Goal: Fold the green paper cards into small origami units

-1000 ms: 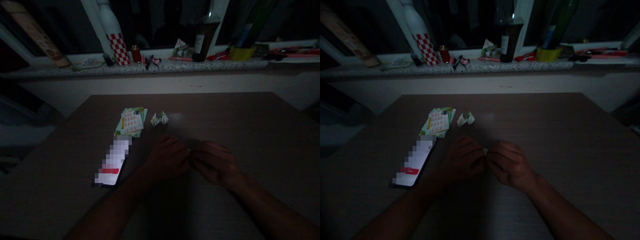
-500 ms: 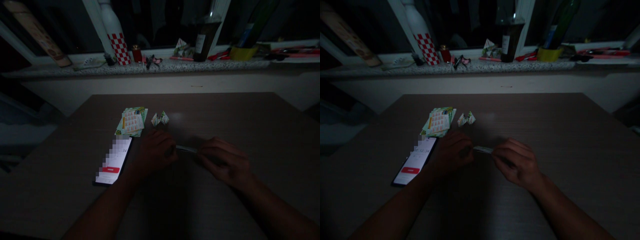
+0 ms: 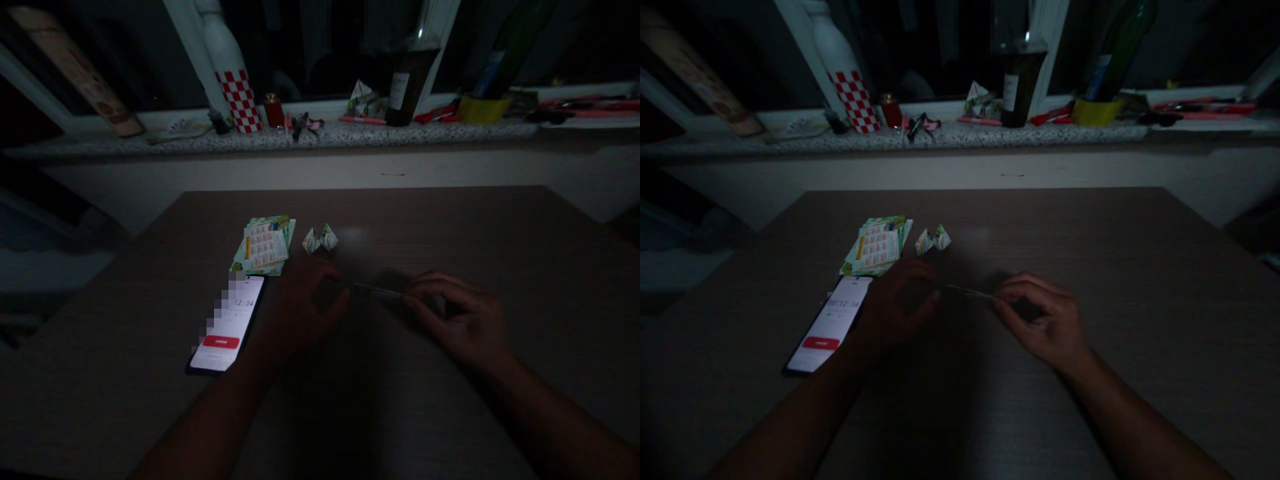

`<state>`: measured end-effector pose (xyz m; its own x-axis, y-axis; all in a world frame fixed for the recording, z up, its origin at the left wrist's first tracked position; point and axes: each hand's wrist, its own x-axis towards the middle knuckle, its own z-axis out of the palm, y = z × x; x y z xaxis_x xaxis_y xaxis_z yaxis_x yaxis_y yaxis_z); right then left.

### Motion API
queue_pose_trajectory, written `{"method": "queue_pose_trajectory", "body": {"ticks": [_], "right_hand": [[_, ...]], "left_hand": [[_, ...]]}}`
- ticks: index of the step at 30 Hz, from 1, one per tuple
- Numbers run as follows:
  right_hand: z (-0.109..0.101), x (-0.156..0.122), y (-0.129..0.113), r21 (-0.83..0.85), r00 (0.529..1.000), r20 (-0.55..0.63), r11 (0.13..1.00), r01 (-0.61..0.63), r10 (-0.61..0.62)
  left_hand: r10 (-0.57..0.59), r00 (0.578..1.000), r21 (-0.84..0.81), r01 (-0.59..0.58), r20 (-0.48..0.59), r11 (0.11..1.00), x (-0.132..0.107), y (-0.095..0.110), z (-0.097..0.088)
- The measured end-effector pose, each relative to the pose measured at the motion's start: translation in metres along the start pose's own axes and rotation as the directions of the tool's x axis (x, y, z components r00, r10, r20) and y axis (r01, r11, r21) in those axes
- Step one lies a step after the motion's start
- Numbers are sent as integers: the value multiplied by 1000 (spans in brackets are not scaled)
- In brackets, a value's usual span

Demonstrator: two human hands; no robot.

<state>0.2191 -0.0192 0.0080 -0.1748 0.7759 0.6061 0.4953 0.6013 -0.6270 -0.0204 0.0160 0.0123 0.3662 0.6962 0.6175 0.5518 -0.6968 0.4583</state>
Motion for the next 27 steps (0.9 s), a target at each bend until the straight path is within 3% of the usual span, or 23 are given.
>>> {"method": "queue_pose_trajectory", "body": {"ticks": [5, 7, 15, 27], "right_hand": [[12, -1, -1, 110, 994, 96, 992, -60, 49], [15, -3, 0, 136, 991, 101, 985, -102, 89], [22, -4, -2, 174, 979, 127, 968, -179, 158], [30, -8, -2, 175, 912, 68, 895, -410, 404]], "left_hand": [[49, 971, -91, -28, 234, 995, -3, 17, 15], [59, 962, -119, -27, 267, 993, -4, 18, 19], [111, 957, -102, -86, 269, 991, -8, 23, 27], [236, 956, 32, -245, 176, 969, -16, 24, 34]]}}
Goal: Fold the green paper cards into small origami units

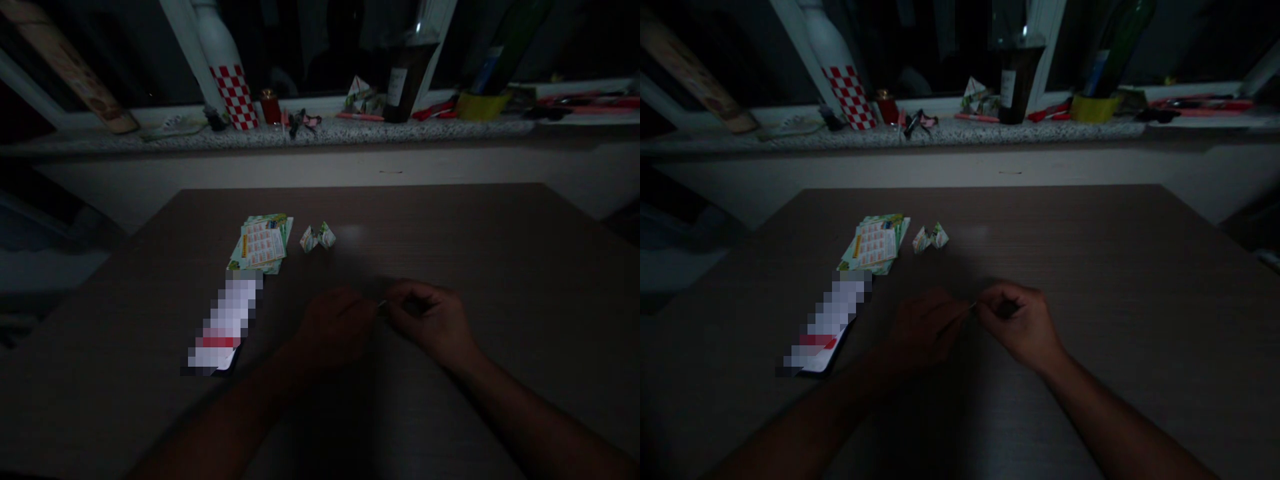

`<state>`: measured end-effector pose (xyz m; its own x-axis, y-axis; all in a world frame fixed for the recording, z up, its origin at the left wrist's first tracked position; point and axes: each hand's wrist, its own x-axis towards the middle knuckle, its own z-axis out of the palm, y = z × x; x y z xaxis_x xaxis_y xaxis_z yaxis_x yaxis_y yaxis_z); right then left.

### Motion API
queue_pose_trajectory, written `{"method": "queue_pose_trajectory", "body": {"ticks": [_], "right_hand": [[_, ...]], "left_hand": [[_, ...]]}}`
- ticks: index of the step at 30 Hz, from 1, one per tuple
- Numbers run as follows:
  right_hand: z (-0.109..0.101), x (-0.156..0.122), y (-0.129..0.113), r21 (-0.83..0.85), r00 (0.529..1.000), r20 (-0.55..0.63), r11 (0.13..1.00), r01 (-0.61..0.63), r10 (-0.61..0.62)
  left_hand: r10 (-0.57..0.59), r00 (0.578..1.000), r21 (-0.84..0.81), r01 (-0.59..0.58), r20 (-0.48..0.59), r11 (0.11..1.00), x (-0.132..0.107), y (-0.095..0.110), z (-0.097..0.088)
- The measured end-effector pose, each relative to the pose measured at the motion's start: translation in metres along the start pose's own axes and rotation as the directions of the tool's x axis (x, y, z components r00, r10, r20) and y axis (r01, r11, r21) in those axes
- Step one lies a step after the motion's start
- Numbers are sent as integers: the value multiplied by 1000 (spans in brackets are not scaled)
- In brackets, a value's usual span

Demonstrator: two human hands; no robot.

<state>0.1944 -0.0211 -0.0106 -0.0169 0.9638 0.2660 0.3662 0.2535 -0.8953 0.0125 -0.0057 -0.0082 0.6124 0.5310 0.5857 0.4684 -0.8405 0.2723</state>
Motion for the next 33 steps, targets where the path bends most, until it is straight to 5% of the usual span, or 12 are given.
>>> {"method": "queue_pose_trajectory", "body": {"ticks": [7, 15, 23, 29, 33], "right_hand": [[-2, 6, 9, -59, 993, -47, 992, -110, 108], [-2, 4, 5, 25, 997, -73, 1000, -19, 20], [1, 3, 4, 107, 999, 46, 994, -20, 15], [-3, 3, 6, 171, 998, 59, 985, -22, 12], [-3, 2, 8, 90, 989, 142, 995, 38, -51]], "left_hand": [[39, 995, 13, -38, -96, 999, 0, 5, -7], [-254, 963, -190, 234, -91, 954, 0, -5, -8], [-541, 805, -448, 588, 243, 674, 6, -2, -4], [-599, 709, -596, 678, 373, 431, 7, -6, -3], [-576, 696, -631, 687, 429, 361, 5, -9, -2]]}}
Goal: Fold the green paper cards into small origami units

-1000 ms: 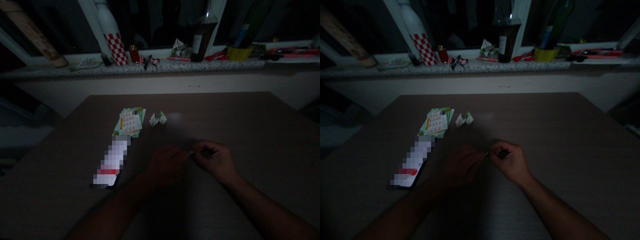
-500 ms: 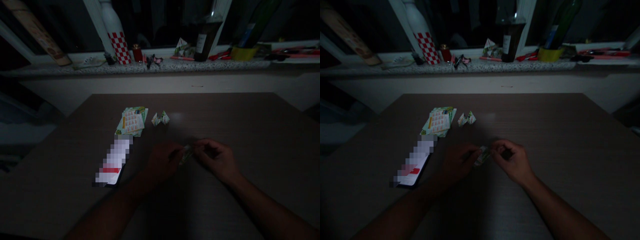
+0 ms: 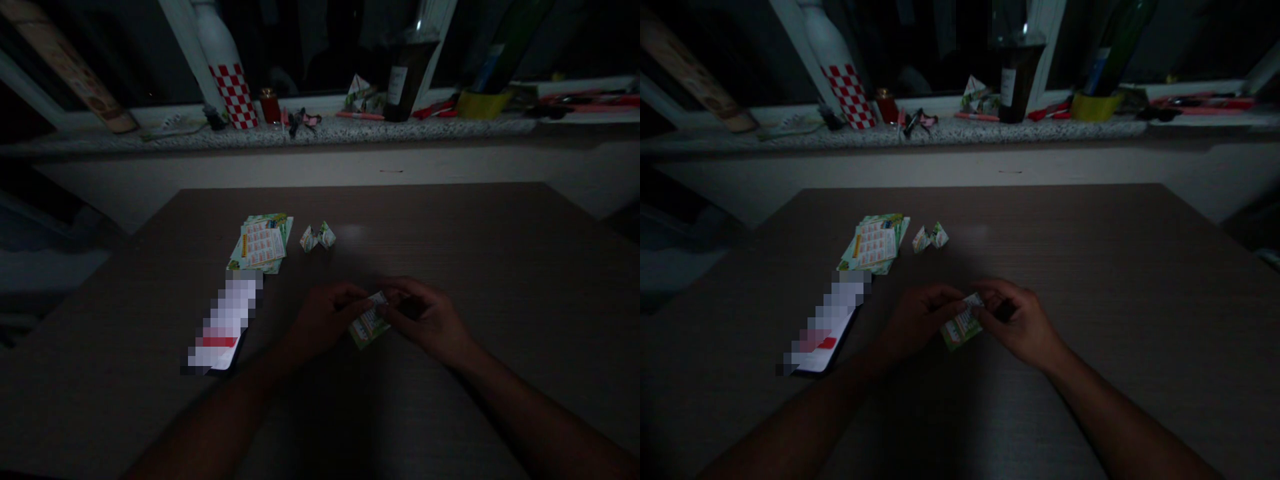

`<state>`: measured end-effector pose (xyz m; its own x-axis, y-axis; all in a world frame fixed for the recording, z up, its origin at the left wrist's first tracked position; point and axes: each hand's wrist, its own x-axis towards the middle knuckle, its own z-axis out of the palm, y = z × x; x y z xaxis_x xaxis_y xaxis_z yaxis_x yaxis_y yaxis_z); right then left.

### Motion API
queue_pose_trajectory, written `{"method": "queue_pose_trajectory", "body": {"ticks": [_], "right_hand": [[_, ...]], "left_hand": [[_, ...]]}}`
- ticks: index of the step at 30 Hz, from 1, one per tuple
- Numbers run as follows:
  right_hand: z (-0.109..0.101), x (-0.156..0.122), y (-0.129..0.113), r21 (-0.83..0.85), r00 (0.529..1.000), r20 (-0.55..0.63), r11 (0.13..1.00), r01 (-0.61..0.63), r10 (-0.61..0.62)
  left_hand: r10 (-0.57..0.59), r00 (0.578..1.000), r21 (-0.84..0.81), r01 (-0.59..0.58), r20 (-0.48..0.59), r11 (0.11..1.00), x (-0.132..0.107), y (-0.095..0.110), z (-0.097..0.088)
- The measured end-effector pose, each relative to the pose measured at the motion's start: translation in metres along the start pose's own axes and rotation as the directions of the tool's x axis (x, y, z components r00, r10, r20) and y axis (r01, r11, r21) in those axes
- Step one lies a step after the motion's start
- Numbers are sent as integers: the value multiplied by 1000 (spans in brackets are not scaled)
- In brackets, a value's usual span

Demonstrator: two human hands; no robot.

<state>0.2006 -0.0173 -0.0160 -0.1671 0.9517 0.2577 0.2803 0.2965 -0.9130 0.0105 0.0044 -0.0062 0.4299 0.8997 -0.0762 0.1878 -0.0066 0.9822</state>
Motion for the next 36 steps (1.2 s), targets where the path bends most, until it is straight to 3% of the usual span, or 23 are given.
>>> {"method": "queue_pose_trajectory", "body": {"ticks": [4, 14, 18, 24, 28, 31, 36], "right_hand": [[0, -1, 1, -101, 999, 50, 995, 10, -5], [0, -1, 3, -139, 1000, -17, 990, -3, 1], [-1, 0, 1, -146, 998, -58, 989, -38, 30], [-1, 2, 1, -166, 990, -138, 985, -53, 30], [-1, 1, 4, -198, 994, -112, 980, -27, 5], [-1, 1, 5, -232, 996, -89, 972, -24, 4], [-3, 1, 2, -297, 999, -36, 955, -13, 2]], "left_hand": [[-6, 1000, -41, 5, -22, 999, 2, -1, -2], [-10, 984, -69, -3, -176, 998, 5, -5, -7], [15, 986, -77, -29, -168, 997, 4, -6, -7], [-6, 998, -84, 0, -66, 996, 1, -7, -4], [14, 994, -93, -24, -104, 995, 0, -4, -5], [57, 987, -37, -64, -153, 997, -1, -3, -6], [137, 964, 191, -94, -227, 977, -3, -4, -6]]}}
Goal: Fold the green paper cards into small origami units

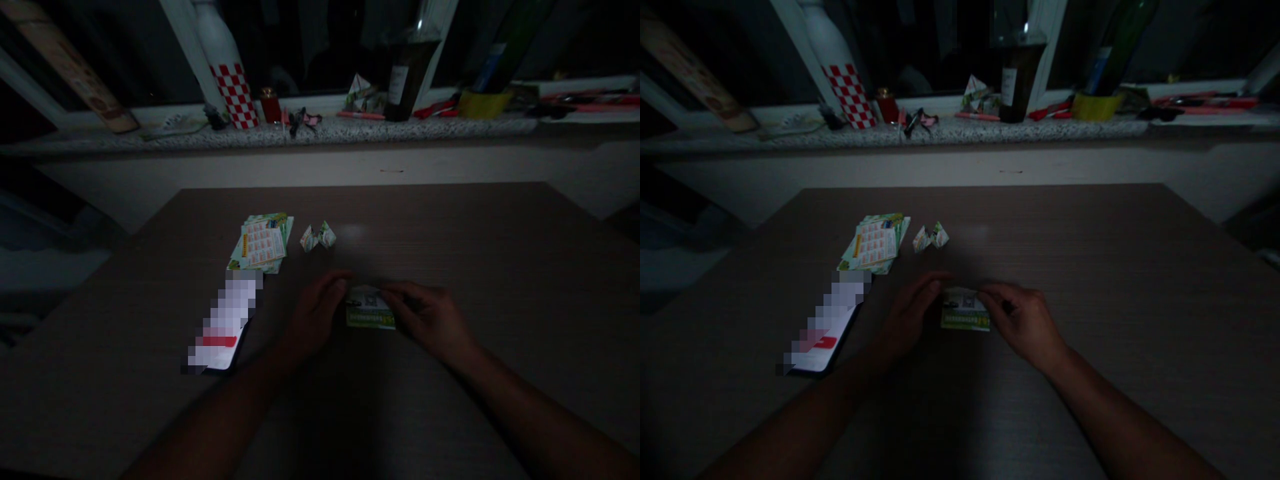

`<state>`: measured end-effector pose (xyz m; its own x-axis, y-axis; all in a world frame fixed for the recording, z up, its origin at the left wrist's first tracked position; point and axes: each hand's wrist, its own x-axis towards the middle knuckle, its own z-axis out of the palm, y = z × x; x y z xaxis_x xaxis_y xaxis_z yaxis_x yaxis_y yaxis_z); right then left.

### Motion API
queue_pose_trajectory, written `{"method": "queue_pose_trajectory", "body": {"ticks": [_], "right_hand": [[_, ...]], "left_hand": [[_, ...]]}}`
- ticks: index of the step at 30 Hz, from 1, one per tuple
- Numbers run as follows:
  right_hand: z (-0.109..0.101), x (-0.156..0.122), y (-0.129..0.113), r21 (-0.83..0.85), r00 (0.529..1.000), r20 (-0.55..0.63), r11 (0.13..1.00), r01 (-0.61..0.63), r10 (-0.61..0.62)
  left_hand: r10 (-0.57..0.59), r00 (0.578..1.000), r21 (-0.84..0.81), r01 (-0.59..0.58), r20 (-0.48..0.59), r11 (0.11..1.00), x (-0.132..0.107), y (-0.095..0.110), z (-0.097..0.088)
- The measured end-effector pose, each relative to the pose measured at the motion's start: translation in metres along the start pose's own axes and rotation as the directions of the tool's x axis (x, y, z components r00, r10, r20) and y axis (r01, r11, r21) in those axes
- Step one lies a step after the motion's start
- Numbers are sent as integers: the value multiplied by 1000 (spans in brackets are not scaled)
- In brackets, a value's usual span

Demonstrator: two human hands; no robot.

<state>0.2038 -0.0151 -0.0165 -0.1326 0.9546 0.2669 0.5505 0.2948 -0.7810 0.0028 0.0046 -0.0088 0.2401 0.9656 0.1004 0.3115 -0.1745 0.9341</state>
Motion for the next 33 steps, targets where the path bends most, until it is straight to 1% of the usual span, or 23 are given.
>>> {"method": "queue_pose_trajectory", "body": {"ticks": [2, 3, 5, 6, 8, 9, 10, 11, 12, 13, 15, 17, 19, 21, 24, 28, 31, 33], "right_hand": [[-1, 0, -1, -24, 1000, -1, 1000, 0, 0], [-1, 0, -1, -37, 1000, -2, 999, -4, 3], [-1, 0, 0, -59, 1000, -5, 998, -13, 13], [0, 0, 1, -66, 1000, -7, 998, -19, 18], [0, 0, 1, -73, 1000, -16, 997, -19, 18], [0, 0, 1, -74, 1000, -20, 997, -17, 16], [0, 1, 1, -77, 1000, -22, 997, -16, 14], [-1, 1, 0, -84, 1000, -19, 996, -17, 15], [-1, 1, 0, -93, 1000, -11, 996, -19, 18], [-1, 1, -1, -102, 1000, 0, 994, -24, 24], [-2, 2, -1, -128, 998, 41, 991, -35, 41], [-1, 2, 1, -173, 992, 109, 984, -36, 56], [-1, 2, 3, -250, 983, 171, 968, -29, 73], [-1, 3, 5, -333, 976, 197, 943, -24, 94], [0, 3, 6, -406, 974, 197, 914, -25, 114], [-1, 4, 8, -415, 984, 163, 910, 0, 75], [-1, 5, 11, -392, 995, 99, 919, 51, -13], [-1, 5, 11, -368, 991, 77, 921, 130, -109]], "left_hand": [[60, 997, 81, -57, -40, 995, -2, 1, -1], [119, 991, 135, -109, -63, 985, -3, 3, -1], [281, 957, 264, -253, -73, 931, -6, 6, -3], [369, 928, 322, -335, -50, 886, -7, 8, -4], [519, 852, 399, -502, 75, 767, -10, 12, -3], [575, 804, 415, -581, 155, 700, -11, 13, -1], [607, 760, 432, -640, 234, 635, -12, 13, 1], [617, 731, 450, -675, 293, 585, -12, 13, 3], [598, 723, 473, -685, 347, 554, -12, 12, 6], [577, 725, 500, -683, 375, 533, -11, 10, 8], [570, 723, 528, -683, 390, 505, -8, 6, 9], [538, 724, 530, -687, 433, 498, -5, 1, 8], [479, 721, 523, -693, 501, 496, -3, -2, 4], [420, 724, 526, -688, 547, 500, -2, -4, 1], [355, 735, 528, -669, 578, 524, 0, -5, -2], [314, 742, 517, -649, 592, 559, 2, -3, -4], [297, 747, 508, -636, 595, 581, 3, -2, -6], [279, 757, 514, -620, 591, 593, 3, -2, -8]]}}
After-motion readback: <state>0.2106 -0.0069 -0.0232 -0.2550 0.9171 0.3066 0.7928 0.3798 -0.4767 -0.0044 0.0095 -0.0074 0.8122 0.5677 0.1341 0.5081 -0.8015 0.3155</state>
